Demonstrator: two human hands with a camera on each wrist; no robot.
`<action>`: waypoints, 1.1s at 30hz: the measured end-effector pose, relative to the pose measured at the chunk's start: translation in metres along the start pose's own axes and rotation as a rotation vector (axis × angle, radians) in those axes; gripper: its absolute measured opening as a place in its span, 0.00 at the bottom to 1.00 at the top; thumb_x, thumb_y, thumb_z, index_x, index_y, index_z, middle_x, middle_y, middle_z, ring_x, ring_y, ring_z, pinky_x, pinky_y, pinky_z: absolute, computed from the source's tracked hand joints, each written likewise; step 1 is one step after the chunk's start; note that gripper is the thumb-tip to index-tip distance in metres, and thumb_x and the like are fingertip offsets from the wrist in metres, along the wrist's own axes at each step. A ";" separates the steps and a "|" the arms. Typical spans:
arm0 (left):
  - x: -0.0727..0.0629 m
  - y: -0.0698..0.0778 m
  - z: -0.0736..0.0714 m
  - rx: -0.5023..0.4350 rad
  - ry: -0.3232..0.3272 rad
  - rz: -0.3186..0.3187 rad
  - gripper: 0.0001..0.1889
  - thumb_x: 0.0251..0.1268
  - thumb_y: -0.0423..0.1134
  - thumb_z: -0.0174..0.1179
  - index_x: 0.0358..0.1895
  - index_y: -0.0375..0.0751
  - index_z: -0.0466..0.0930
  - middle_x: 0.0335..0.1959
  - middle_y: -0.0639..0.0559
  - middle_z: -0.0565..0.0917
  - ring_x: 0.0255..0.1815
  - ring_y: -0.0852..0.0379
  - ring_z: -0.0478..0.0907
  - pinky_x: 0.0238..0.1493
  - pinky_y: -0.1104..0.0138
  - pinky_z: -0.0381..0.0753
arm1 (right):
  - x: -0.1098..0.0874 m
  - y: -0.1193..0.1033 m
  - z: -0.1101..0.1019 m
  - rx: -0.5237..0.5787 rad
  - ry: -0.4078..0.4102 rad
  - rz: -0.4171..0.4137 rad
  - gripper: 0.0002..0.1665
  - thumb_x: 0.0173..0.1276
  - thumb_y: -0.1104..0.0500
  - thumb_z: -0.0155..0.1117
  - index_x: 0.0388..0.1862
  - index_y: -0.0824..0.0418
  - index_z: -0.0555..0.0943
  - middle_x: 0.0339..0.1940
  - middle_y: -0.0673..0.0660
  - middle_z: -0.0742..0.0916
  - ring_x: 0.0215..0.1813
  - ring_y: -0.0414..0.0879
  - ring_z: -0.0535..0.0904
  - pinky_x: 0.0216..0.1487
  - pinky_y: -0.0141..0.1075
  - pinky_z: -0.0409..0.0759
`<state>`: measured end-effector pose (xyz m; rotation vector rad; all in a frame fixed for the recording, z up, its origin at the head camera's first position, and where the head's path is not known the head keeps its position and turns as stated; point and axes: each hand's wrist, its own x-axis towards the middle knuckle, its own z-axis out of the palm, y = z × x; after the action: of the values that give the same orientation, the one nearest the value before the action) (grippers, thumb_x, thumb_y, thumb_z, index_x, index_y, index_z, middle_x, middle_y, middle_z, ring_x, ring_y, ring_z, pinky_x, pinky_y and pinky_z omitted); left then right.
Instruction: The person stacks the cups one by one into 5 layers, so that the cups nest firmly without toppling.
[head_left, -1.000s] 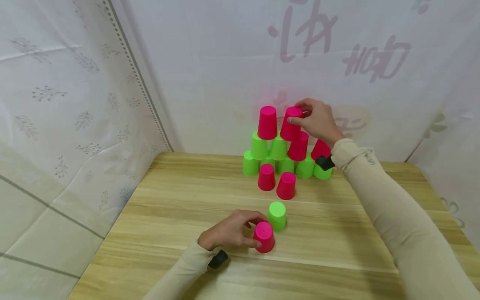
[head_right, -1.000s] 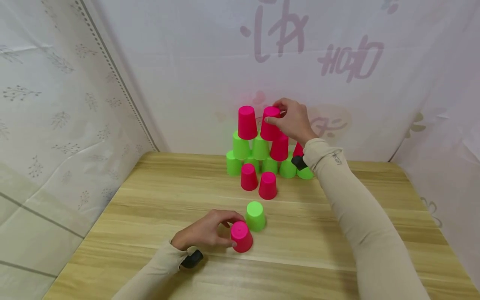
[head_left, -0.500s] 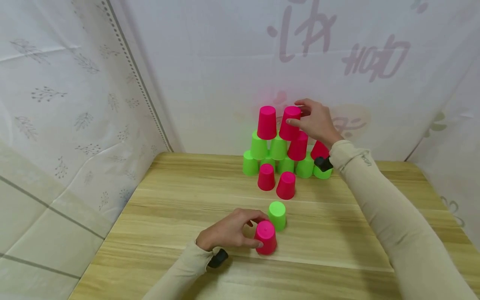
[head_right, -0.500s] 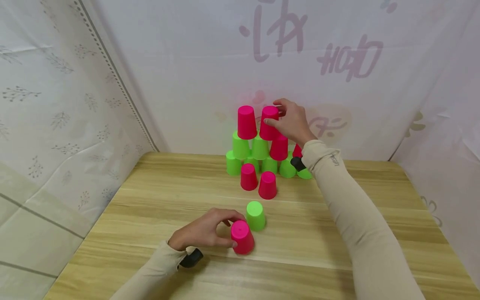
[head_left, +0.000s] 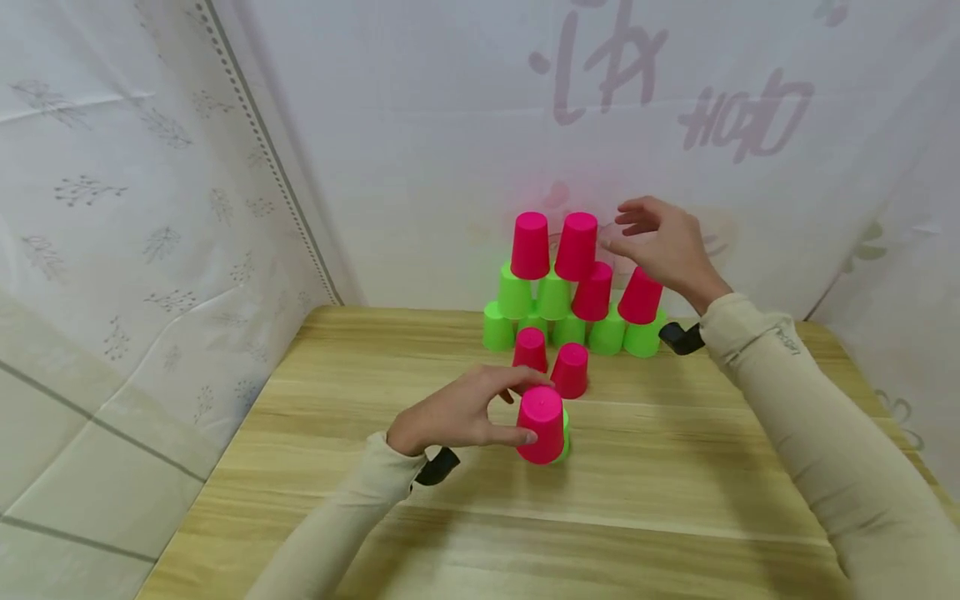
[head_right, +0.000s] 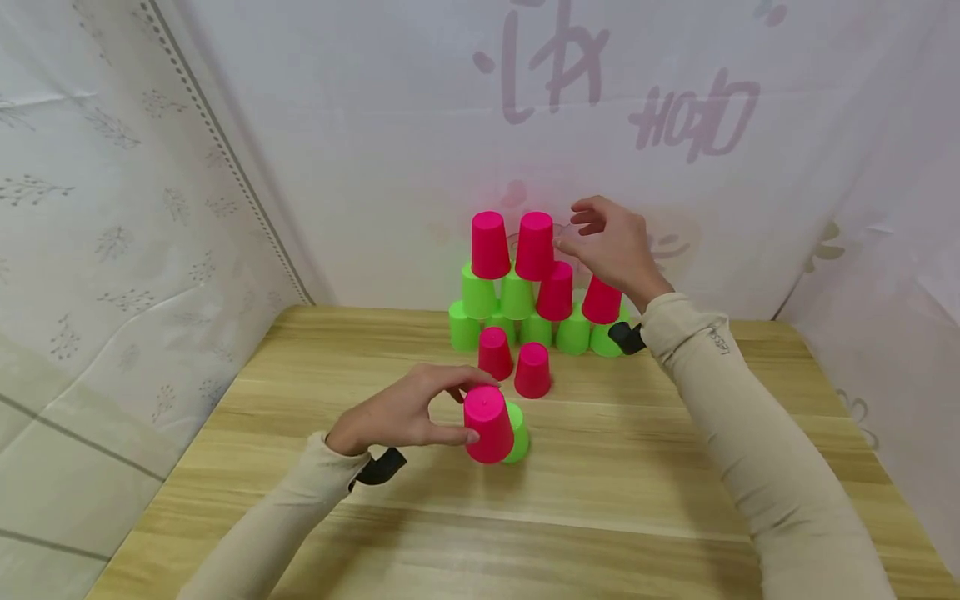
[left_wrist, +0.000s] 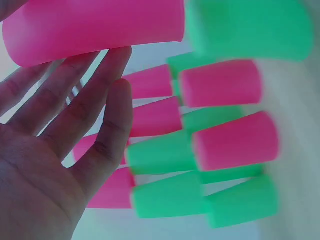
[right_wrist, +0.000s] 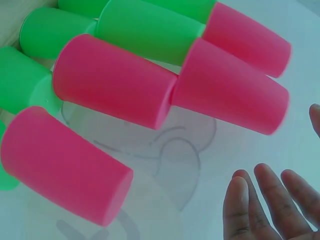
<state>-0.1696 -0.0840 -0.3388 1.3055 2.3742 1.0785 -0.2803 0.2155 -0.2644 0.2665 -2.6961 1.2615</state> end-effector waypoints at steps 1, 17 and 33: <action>0.005 0.002 -0.006 0.001 0.005 0.008 0.27 0.60 0.43 0.71 0.63 0.49 0.75 0.54 0.61 0.84 0.52 0.66 0.80 0.53 0.68 0.83 | -0.003 0.001 -0.002 -0.001 0.010 -0.009 0.37 0.67 0.43 0.67 0.71 0.55 0.71 0.66 0.59 0.82 0.63 0.54 0.80 0.58 0.48 0.82; 0.106 0.033 -0.069 0.148 0.139 0.115 0.32 0.64 0.44 0.69 0.69 0.43 0.69 0.61 0.52 0.81 0.53 0.60 0.82 0.56 0.67 0.84 | -0.081 0.056 0.021 0.530 0.044 -0.037 0.16 0.72 0.58 0.64 0.55 0.62 0.81 0.43 0.42 0.89 0.42 0.33 0.87 0.37 0.28 0.86; 0.195 0.050 -0.086 0.359 0.120 -0.064 0.30 0.65 0.49 0.66 0.67 0.48 0.68 0.57 0.54 0.83 0.57 0.61 0.78 0.55 0.75 0.76 | -0.129 0.069 0.046 0.598 -0.080 -0.060 0.10 0.76 0.62 0.58 0.49 0.67 0.80 0.41 0.48 0.90 0.44 0.40 0.88 0.41 0.33 0.87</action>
<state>-0.2947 0.0461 -0.2151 1.2892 2.7766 0.7543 -0.1730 0.2358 -0.3720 0.4668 -2.2746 2.0450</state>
